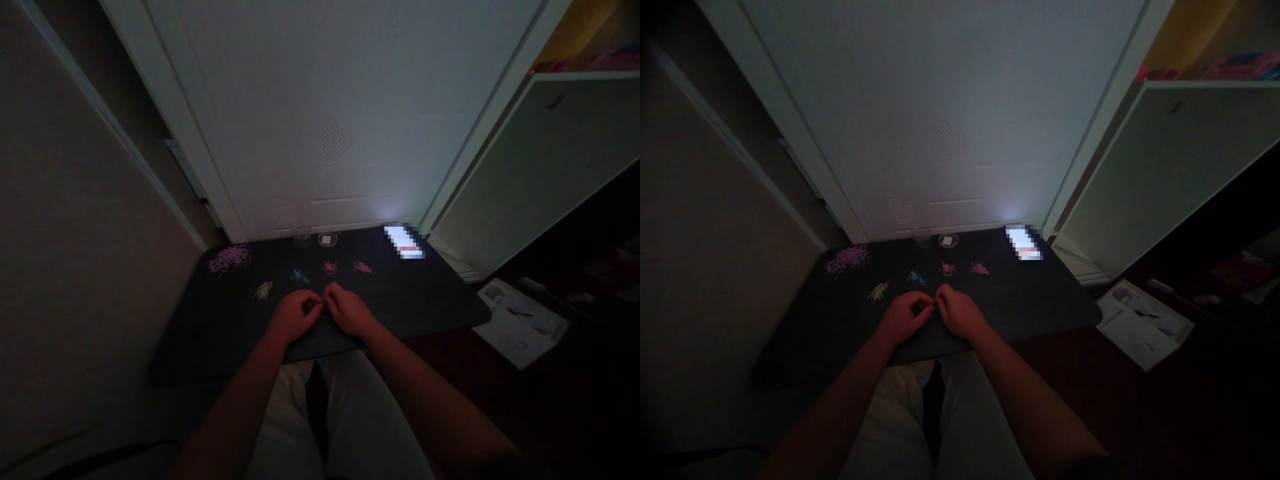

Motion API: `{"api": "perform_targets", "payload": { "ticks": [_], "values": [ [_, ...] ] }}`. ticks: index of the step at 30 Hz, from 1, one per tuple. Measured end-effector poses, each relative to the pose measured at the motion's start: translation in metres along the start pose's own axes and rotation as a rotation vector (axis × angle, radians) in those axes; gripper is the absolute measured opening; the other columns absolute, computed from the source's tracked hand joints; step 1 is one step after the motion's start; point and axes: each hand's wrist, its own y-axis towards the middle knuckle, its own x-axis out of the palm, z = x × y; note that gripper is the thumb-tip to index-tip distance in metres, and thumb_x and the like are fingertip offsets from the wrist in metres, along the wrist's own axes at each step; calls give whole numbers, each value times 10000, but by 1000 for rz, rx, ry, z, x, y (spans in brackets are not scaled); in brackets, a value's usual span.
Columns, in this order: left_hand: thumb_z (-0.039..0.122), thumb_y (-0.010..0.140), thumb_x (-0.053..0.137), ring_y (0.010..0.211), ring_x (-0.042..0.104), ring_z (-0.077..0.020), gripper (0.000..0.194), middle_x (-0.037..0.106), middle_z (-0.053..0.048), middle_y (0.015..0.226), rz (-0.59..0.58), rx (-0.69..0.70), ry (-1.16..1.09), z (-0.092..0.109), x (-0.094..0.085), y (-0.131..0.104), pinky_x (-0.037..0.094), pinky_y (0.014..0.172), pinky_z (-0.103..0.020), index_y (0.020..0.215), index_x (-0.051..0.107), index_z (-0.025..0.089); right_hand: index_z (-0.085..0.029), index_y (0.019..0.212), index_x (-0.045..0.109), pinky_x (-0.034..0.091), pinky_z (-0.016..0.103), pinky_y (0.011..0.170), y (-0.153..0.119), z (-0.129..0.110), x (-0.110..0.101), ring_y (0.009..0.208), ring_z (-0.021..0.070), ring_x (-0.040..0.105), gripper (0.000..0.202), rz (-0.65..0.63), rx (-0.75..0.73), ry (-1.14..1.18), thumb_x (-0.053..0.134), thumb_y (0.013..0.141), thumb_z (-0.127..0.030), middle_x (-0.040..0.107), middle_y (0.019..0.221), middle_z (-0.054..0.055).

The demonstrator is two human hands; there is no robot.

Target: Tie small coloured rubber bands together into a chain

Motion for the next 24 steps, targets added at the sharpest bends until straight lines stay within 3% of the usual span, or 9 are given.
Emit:
{"api": "perform_targets", "payload": {
  "ticks": [9, 14, 16, 18, 22, 24],
  "values": [
    [267, 811, 523, 721, 589, -148, 144, 651, -21, 762, 13, -11, 36, 0, -1, 0, 449, 652, -265, 847, 639, 189, -215, 886, 465, 328, 249, 624, -1, -1, -1, 689, 149, 540, 63, -3, -2, 21, 402, 884, -221, 579, 779, 16],
    [282, 827, 503, 715, 584, -149, 162, 643, -24, 750, 25, -18, 25, 1, -2, -1, 446, 638, -261, 829, 632, 185, -211, 872, 471, 369, 245, 649, 1, 5, -6, 706, 140, 531, 74, 9, -30, 169, 397, 874, -210, 568, 772, 6],
    [295, 830, 499, 720, 588, -152, 173, 644, -27, 752, 27, -35, 11, 2, -2, -1, 444, 620, -257, 840, 632, 185, -204, 879, 476, 391, 247, 662, 9, 18, -23, 717, 137, 534, 107, 39, -35, 236, 369, 878, -200, 580, 787, 7],
    [301, 827, 505, 720, 589, -154, 170, 643, -25, 745, 31, -47, 1, 2, -2, -2, 442, 608, -256, 839, 631, 187, -194, 867, 517, 399, 274, 702, 23, 42, -50, 762, 155, 536, 135, 134, 0, 139, 382, 868, -204, 595, 828, 26],
    [292, 816, 523, 713, 586, -150, 144, 638, -20, 743, 54, -57, -13, 1, -2, -1, 441, 616, -257, 822, 627, 194, -175, 888, 557, 396, 329, 778, 62, 109, -116, 886, 202, 548, 181, 310, 122, -91, 377, 863, -179, 628, 919, 77],
    [293, 818, 523, 711, 584, -148, 143, 635, -20, 745, 59, -62, -18, 0, -2, 0, 443, 629, -261, 819, 624, 193, -170, 930, 567, 395, 344, 781, 80, 140, -140, 880, 215, 551, 187, 312, 180, -223, 395, 860, -182, 636, 934, 95]
  ]
}}
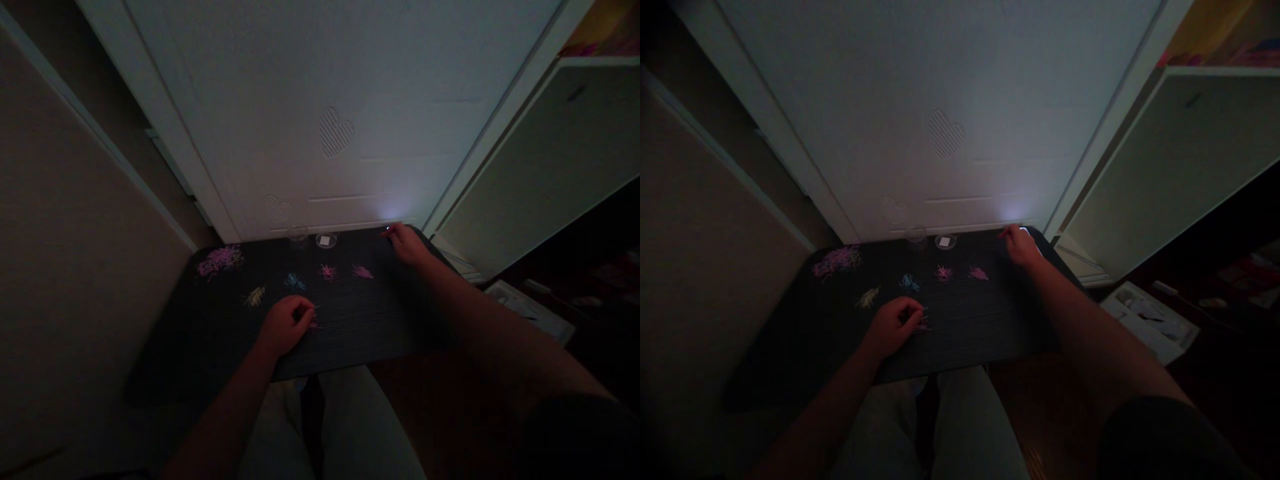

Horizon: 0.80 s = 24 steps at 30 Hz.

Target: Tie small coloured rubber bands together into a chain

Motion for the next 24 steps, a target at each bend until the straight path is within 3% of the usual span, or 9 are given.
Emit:
{"api": "perform_targets", "payload": {
  "ticks": [4, 9, 13, 18, 20, 24],
  "values": [
    [297, 821, 529, 719, 584, -147, 139, 630, -18, 746, -13, -25, -4, -1, 0, 1, 445, 649, -269, 827, 618, 191, -158, 990, 572, 387, 352, 744, 33, 34, -1, 839, 225, 556, 220, -56, 65, -199, 389, 869, -177, 633, 925, 124],
    [282, 818, 535, 714, 581, -141, 120, 630, -16, 753, -12, -41, -5, 0, -1, 1, 449, 658, -268, 823, 615, 192, -139, 980, 544, 344, 360, 749, 41, 40, 1, 824, 204, 536, 168, -100, 45, -222, 416, 872, -154, 633, 942, 159],
    [282, 815, 536, 706, 581, -143, 125, 629, -16, 732, -31, -43, 8, 2, -3, 2, 450, 651, -265, 806, 618, 188, -155, 927, 521, 336, 374, 734, 35, 46, -12, 711, 173, 516, 148, -19, 38, -123, 378, 887, -160, 634, 786, 111],
    [292, 814, 536, 701, 586, -144, 141, 639, -19, 746, -41, -51, 18, 0, -3, 3, 457, 653, -266, 807, 625, 183, -187, 938, 487, 411, 351, 716, 16, 69, -25, 788, 199, 555, 122, 142, 145, -51, 391, 874, -227, 611, 863, 95],
    [300, 814, 537, 705, 589, -142, 150, 642, -20, 764, -36, -51, 6, -1, -3, 3, 457, 651, -262, 814, 625, 179, -195, 889, 493, 444, 370, 748, 6, 81, -23, 822, 214, 562, 112, 232, 234, 87, 495, 806, -271, 599, 863, 73],
    [317, 815, 536, 707, 590, -146, 166, 641, -22, 765, -42, -48, 9, -2, -3, 2, 456, 651, -263, 819, 624, 177, -177, 919, 502, 463, 412, 828, -15, 103, -12, 901, 234, 579, 216, 145, 266, 213, 533, 715, -243, 606, 922, 84]
  ]
}}
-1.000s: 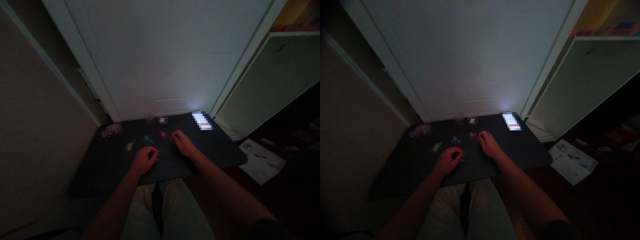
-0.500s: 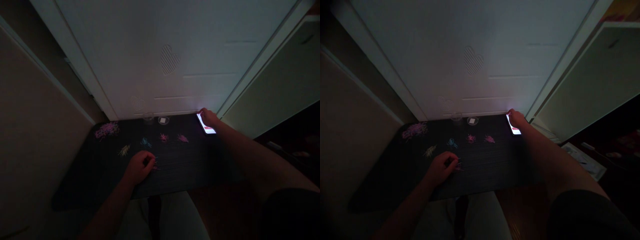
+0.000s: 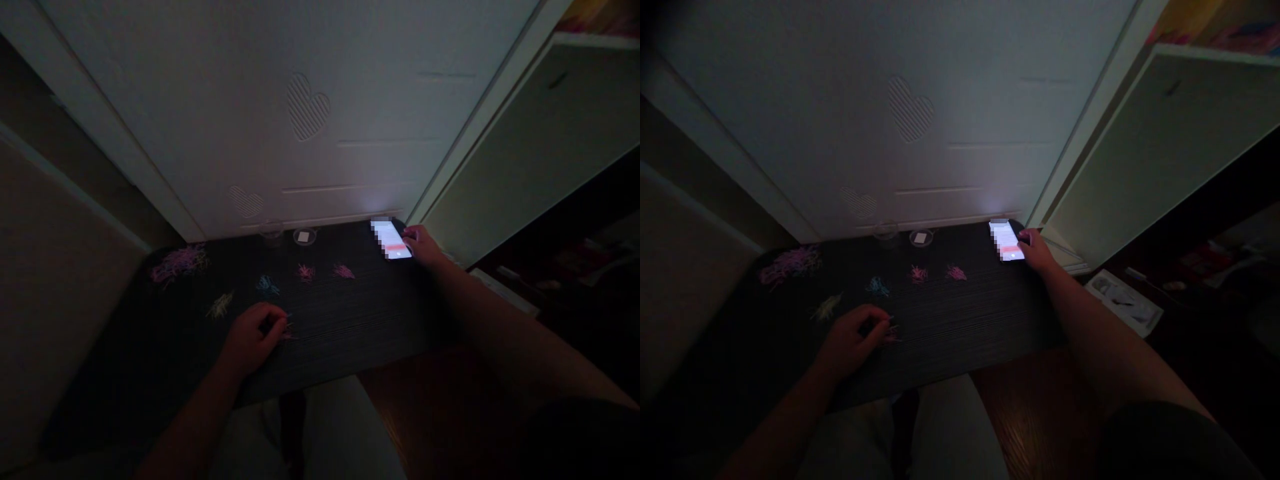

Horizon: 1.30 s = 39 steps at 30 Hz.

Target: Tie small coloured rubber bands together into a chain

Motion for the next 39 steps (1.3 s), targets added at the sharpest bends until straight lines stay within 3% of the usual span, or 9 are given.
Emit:
{"api": "perform_targets", "payload": {
  "ticks": [3, 12, 39],
  "values": [
    [326, 814, 538, 699, 590, -149, 173, 640, -23, 757, -2, -6, 12, 0, 0, 0, 457, 647, -266, 820, 622, 175, -188, 1007, 499, 416, 450, 940, -8, 10, 2, 1052, 261, 542, 327, -37, -76, -12, 523, 682, -213, 586, 1077, 99],
    [357, 811, 538, 696, 597, -152, 200, 647, -27, 763, -3, -20, 36, -4, 1, 2, 465, 635, -265, 827, 625, 178, -177, 1141, 480, 395, 460, 985, -14, 7, 2, 1123, 277, 516, 476, -60, -152, -111, 518, 668, -215, 556, 1184, 117],
    [362, 813, 520, 692, 603, -155, 216, 656, -30, 755, -18, -11, 50, -1, -1, 2, 474, 634, -267, 831, 631, 177, -200, 1168, 474, 415, 484, 960, -13, 9, 1, 1136, 296, 505, 499, -103, -173, -151, 538, 673, -217, 545, 1207, 101]
  ]
}}
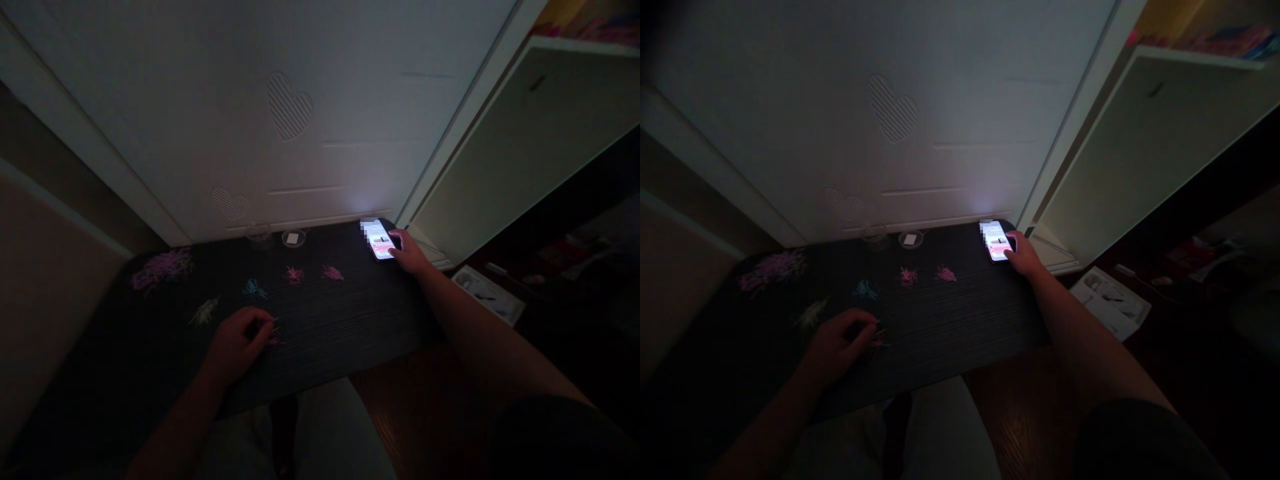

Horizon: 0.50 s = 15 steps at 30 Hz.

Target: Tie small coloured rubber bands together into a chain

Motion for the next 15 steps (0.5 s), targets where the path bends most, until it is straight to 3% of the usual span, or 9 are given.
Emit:
{"api": "perform_targets", "payload": {
  "ticks": [15],
  "values": [
    [353, 792, 545, 680, 594, -151, 196, 653, -24, 750, 22, -8, -8, 2, -1, 1, 463, 618, -262, 808, 637, 180, -199, 1156, 474, 375, 493, 1001, -2, -5, -1, 1146, 300, 496, 509, -3, -31, -21, 565, 656, -225, 544, 1218, 105]
  ]
}}
